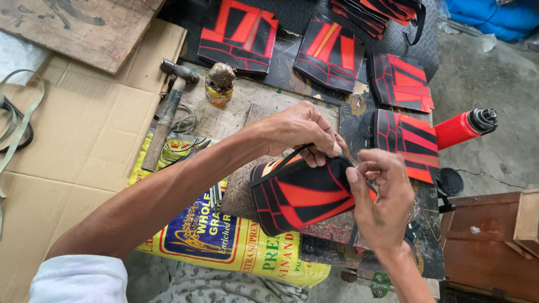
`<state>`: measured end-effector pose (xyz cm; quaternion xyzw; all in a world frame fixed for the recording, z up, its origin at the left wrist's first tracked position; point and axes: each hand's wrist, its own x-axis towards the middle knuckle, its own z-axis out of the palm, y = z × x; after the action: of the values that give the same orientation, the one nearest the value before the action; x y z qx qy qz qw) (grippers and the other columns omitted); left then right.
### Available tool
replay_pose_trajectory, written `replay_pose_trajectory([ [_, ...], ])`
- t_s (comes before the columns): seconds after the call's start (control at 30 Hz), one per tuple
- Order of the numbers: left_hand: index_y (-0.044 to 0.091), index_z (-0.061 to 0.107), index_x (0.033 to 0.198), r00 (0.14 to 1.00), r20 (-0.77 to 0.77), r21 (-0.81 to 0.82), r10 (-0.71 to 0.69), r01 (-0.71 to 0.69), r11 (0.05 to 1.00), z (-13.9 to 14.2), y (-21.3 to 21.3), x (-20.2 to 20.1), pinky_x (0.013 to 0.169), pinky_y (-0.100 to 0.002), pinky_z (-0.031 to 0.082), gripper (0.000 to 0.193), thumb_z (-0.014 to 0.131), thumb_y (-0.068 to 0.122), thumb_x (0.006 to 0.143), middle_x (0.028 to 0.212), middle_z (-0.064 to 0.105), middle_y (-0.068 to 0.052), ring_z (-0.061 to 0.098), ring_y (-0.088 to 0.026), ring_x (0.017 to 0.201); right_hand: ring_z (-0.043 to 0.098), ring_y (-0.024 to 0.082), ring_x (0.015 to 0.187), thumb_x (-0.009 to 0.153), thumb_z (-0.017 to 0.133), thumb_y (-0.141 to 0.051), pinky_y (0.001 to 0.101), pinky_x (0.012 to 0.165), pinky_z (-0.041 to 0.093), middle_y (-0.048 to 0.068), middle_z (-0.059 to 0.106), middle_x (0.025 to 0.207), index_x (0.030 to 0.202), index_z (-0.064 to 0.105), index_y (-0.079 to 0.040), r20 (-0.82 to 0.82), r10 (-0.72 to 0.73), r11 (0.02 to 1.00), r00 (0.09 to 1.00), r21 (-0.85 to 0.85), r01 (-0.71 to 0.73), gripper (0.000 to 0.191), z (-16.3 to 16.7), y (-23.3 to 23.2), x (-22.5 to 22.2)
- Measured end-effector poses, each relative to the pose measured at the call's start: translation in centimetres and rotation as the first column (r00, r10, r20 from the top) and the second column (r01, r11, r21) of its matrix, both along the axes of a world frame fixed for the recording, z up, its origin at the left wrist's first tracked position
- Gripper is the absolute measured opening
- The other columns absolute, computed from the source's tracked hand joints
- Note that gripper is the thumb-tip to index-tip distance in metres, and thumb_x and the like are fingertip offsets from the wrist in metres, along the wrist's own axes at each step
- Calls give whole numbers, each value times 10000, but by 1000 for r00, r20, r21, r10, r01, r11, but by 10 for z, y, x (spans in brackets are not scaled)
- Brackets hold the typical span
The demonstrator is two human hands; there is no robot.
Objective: The person attaches a black leather strap to a patchwork leather pouch, pressing and pinching the strap ends onto the bag's edge. They then trim excess strap material with scissors, turn the pouch right-side out by pushing through its opening, and hammer the seam flat on the work board.
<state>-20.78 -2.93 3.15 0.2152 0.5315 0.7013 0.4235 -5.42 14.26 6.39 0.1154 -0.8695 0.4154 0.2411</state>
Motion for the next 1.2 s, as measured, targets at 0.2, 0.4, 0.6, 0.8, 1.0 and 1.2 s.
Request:
replay_pose_trajectory([
  [0.2, -65, 780, 983, 999, -37, -17, 0, 0, 1000, -1, 2, -1, 544, -264, 613, 250, 782, 106, 800, 749, 753, -103, 705, -128, 580, 609, 132, 786, 787, 846, -102, 283, 663, 555, 88, 629, 1042, 1263, 593, -10, 268, -100, 990, 958, 124, 69, 546, 27, -8, -9],
  [0.4, -77, 769, 976, 1000, -16, -10, 12, -12, 1000, 1, -1, -1, 535, -270, 616, 250, 778, 84, 786, 755, 757, -118, 723, -140, 593, 657, 227, 924, 838, 824, -22, 338, 794, 562, 134, 611, 1126, 1188, 614, -41, -235, 46, 918, 971, 393, 52, 408, 20, -17, 5],
  [0.6, -92, 763, 977, 1000, -20, -22, 3, -4, 1000, 1, 1, -2, 528, -275, 615, 266, 778, 88, 782, 756, 757, -126, 720, -145, 585, 685, 216, 801, 840, 821, 52, 333, 648, 553, 122, 650, 1000, 1038, 735, 1, -256, 116, 904, 960, 428, 5, 222, 12, -5, 2],
  [0.8, -87, 756, 1012, 999, -34, -40, -3, 2, 999, 0, 4, -5, 530, -279, 625, 297, 772, 103, 784, 758, 759, -127, 727, -150, 587, 714, 303, 898, 816, 740, 121, 382, 696, 579, 126, 645, 985, 1017, 729, 29, -370, 275, 825, 887, 565, -20, 221, 5, 3, -7],
  [1.0, -95, 753, 1016, 999, -45, -58, 10, -13, 998, -3, 7, -4, 527, -286, 628, 298, 765, 96, 787, 768, 763, -136, 736, -162, 594, 720, 311, 914, 814, 708, 124, 390, 700, 586, 133, 654, 986, 984, 719, 51, -383, 290, 837, 877, 545, -38, 185, -1, 8, -8],
  [1.2, -103, 750, 1015, 999, -43, -61, 12, -14, 998, -5, 10, -3, 527, -290, 629, 303, 773, 95, 787, 765, 758, -147, 734, -166, 594, 718, 322, 913, 796, 701, 139, 396, 695, 584, 133, 656, 976, 984, 714, 64, -360, 310, 812, 880, 582, -48, 203, -1, 10, -8],
])
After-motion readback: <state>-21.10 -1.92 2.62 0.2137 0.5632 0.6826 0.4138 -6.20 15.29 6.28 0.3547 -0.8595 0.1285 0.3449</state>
